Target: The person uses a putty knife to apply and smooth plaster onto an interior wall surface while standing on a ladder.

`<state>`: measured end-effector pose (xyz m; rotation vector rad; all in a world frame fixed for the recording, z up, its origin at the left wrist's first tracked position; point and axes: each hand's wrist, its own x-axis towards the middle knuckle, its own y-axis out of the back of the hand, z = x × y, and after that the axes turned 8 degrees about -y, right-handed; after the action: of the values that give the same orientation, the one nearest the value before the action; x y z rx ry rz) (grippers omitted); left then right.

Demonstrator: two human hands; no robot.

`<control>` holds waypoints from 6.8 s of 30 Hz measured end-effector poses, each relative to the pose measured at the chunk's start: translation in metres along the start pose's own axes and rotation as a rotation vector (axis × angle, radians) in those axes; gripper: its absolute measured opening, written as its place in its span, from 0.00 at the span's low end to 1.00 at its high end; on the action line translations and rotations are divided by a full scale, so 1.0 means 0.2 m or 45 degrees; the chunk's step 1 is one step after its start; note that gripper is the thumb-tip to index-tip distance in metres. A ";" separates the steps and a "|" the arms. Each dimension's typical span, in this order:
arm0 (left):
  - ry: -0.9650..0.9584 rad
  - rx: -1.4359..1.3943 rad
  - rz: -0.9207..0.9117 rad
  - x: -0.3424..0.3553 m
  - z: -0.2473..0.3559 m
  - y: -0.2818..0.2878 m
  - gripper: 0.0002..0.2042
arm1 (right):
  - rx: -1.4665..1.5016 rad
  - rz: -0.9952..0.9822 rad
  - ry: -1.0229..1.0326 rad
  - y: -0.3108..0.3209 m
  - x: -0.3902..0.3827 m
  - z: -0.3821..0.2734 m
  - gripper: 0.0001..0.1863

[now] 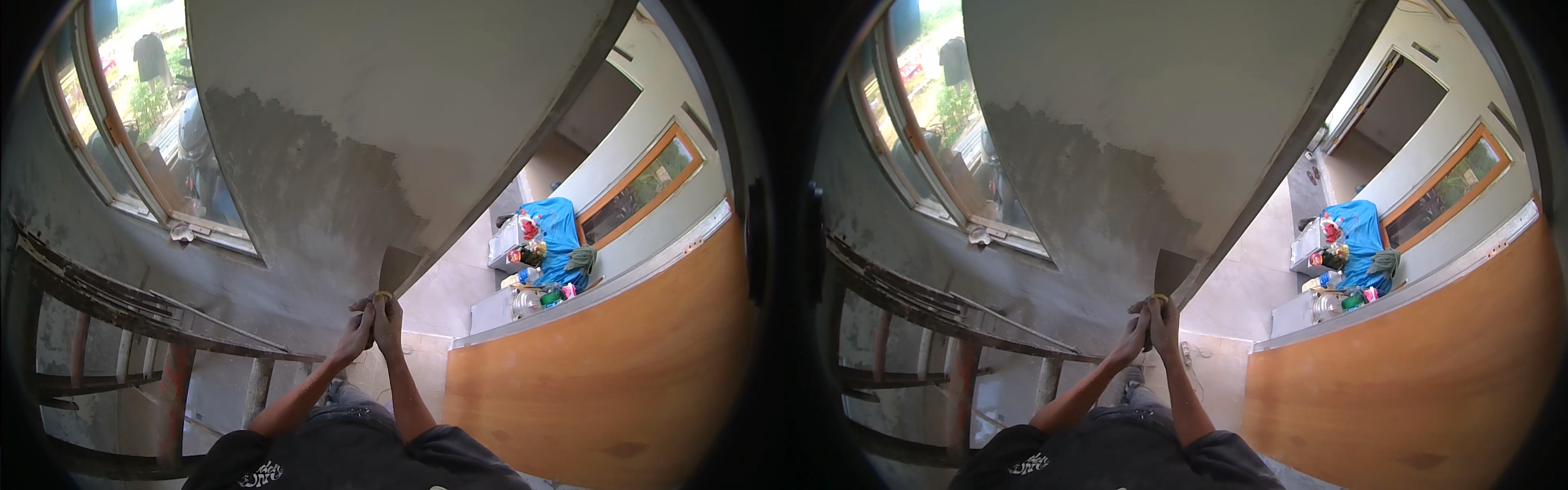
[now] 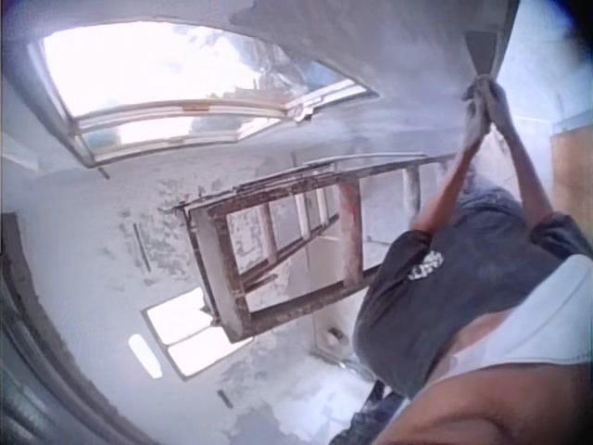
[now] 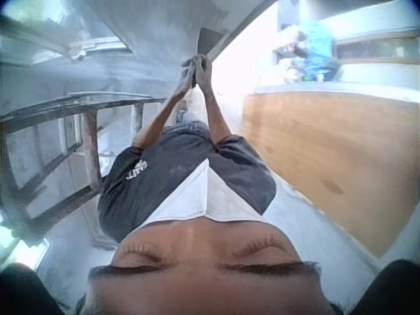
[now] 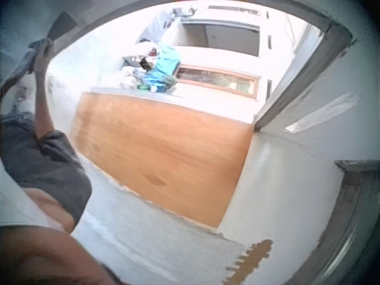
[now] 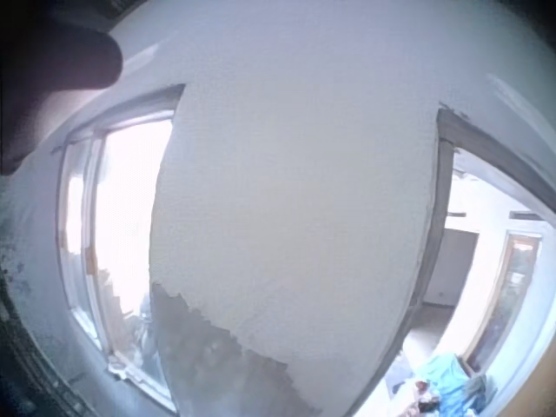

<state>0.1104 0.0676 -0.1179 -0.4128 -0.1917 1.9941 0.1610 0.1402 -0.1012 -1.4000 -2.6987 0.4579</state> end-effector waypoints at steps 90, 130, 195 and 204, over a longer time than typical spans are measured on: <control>-0.483 0.855 0.412 0.38 -0.16 0.06 0.27 | 0.014 0.102 -0.077 -0.06 0.21 -0.02 0.17; -0.428 0.807 0.451 0.34 -0.07 0.05 0.31 | -0.363 0.085 0.063 -0.05 0.22 -0.11 0.19; -0.494 0.624 0.461 0.33 -0.21 -0.09 0.25 | -0.385 0.142 0.046 0.13 0.20 0.36 0.19; -0.740 0.898 0.474 0.48 -0.18 -0.17 0.29 | -0.366 0.174 0.156 0.08 0.27 -0.16 0.17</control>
<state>0.1142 0.1661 -0.1597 0.6288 0.2504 2.3381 0.1493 0.1995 -0.0804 -1.6281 -2.6600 -0.0137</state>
